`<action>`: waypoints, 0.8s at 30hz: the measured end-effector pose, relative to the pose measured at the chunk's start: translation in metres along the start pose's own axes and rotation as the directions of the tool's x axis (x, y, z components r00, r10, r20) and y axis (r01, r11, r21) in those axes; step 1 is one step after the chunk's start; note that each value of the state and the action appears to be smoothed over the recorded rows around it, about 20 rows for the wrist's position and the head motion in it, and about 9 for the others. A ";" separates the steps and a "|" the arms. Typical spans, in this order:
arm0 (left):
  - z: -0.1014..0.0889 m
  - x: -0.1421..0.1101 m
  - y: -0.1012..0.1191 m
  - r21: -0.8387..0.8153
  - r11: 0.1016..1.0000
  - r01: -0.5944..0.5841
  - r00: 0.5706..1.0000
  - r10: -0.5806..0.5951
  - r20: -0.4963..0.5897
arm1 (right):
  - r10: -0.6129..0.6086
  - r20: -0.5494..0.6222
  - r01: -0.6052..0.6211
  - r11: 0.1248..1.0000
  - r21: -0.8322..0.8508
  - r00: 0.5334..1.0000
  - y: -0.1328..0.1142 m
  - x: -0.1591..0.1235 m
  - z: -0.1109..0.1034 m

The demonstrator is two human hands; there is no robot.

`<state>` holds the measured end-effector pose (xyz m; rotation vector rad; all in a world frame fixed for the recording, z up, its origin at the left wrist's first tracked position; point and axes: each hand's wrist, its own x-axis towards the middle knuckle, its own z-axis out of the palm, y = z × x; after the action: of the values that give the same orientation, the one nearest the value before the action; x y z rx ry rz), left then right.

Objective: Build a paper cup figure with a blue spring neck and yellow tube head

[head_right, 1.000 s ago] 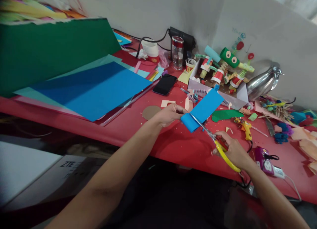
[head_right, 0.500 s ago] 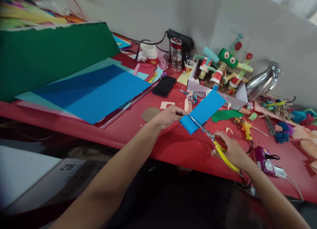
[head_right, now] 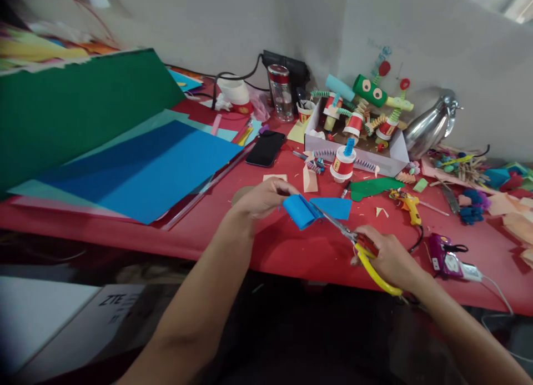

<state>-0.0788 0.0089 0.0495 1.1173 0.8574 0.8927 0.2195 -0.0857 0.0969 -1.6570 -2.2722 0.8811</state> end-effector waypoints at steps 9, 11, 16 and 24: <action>-0.004 0.008 -0.009 -0.076 0.990 -0.122 0.954 0.096 -0.284 | 0.200 -0.279 -0.290 0.897 -0.334 0.939 0.034 0.004 -0.007; 0.002 0.009 -0.008 -0.030 0.993 -0.111 0.945 0.096 -0.313 | 0.245 -0.269 -0.340 0.849 -0.404 0.932 0.044 0.012 -0.006; 0.008 0.011 -0.006 -0.008 0.988 -0.156 0.907 0.140 -0.398 | 0.232 -0.230 -0.324 0.751 -0.576 0.945 0.047 0.019 -0.006; 0.004 0.016 -0.010 -0.121 0.925 -0.360 0.775 0.224 -0.591 | -0.125 -0.219 -0.021 0.826 -0.563 0.968 -0.001 0.047 0.038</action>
<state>-0.0673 0.0206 0.0389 0.7913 1.0421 1.6047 0.1835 -0.0562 0.0582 -1.7703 -2.5191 -0.0466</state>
